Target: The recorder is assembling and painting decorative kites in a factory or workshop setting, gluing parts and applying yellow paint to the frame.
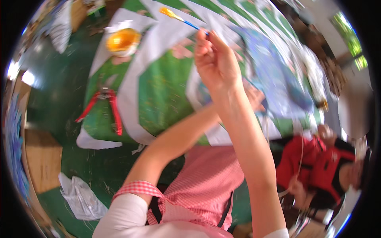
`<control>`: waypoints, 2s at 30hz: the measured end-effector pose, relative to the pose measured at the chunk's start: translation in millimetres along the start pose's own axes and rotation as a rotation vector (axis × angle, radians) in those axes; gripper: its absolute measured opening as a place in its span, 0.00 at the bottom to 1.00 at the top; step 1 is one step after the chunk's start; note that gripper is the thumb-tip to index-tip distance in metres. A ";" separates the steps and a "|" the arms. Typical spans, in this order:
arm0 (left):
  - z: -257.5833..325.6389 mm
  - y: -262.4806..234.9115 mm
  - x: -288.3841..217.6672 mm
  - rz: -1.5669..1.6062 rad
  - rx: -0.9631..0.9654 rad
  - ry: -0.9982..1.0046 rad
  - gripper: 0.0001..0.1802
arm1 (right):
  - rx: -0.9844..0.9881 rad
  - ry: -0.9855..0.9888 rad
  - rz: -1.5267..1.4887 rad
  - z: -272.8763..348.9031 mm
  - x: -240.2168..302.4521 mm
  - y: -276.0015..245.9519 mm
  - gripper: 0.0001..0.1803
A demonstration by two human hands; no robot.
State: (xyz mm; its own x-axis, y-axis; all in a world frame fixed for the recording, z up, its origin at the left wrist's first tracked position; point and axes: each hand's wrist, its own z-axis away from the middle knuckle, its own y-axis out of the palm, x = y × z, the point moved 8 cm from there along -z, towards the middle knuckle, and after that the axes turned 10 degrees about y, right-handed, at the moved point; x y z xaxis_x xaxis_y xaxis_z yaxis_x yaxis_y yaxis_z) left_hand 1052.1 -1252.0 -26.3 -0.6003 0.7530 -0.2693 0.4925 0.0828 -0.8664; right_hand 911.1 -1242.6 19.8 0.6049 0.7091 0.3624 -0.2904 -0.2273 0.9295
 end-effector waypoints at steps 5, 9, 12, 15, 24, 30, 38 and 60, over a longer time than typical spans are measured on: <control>9.8 12.0 36.1 0.314 -0.194 0.028 0.19 | -0.049 -0.340 0.085 133.6 59.4 2.1 0.12; -14.6 6.0 7.0 0.020 -0.131 0.142 0.20 | -0.266 -0.689 0.236 268.0 124.2 -37.1 0.16; -22.9 20.6 -2.9 0.008 0.063 0.123 0.22 | -0.513 -0.876 0.378 343.4 141.8 -71.6 0.17; -27.9 33.6 -5.7 -0.055 0.137 0.139 0.22 | -0.815 -0.924 0.613 378.4 137.2 -95.5 0.14; -28.1 49.0 11.0 -0.178 0.202 0.111 0.25 | -0.988 -0.833 1.111 350.2 128.5 -102.7 0.09; -27.0 52.5 19.4 -0.180 0.128 0.125 0.27 | -0.984 -0.793 1.368 323.7 133.8 -106.0 0.10; -27.2 56.0 23.7 -0.163 0.134 0.110 0.27 | -1.036 -0.770 1.393 318.3 136.3 -108.0 0.10; -28.6 62.8 23.0 -0.144 0.223 0.032 0.29 | -1.016 -0.801 1.420 345.4 130.7 -97.4 0.09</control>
State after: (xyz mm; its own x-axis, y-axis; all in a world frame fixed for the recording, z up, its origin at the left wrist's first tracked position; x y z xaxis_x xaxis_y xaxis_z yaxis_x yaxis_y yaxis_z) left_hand 1087.2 -1210.8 -74.9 -0.6320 0.7647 -0.1262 0.2507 0.0476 -0.9669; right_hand 1274.6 -1358.4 0.2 -0.3672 -0.1133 0.9232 -0.8841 0.3508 -0.3086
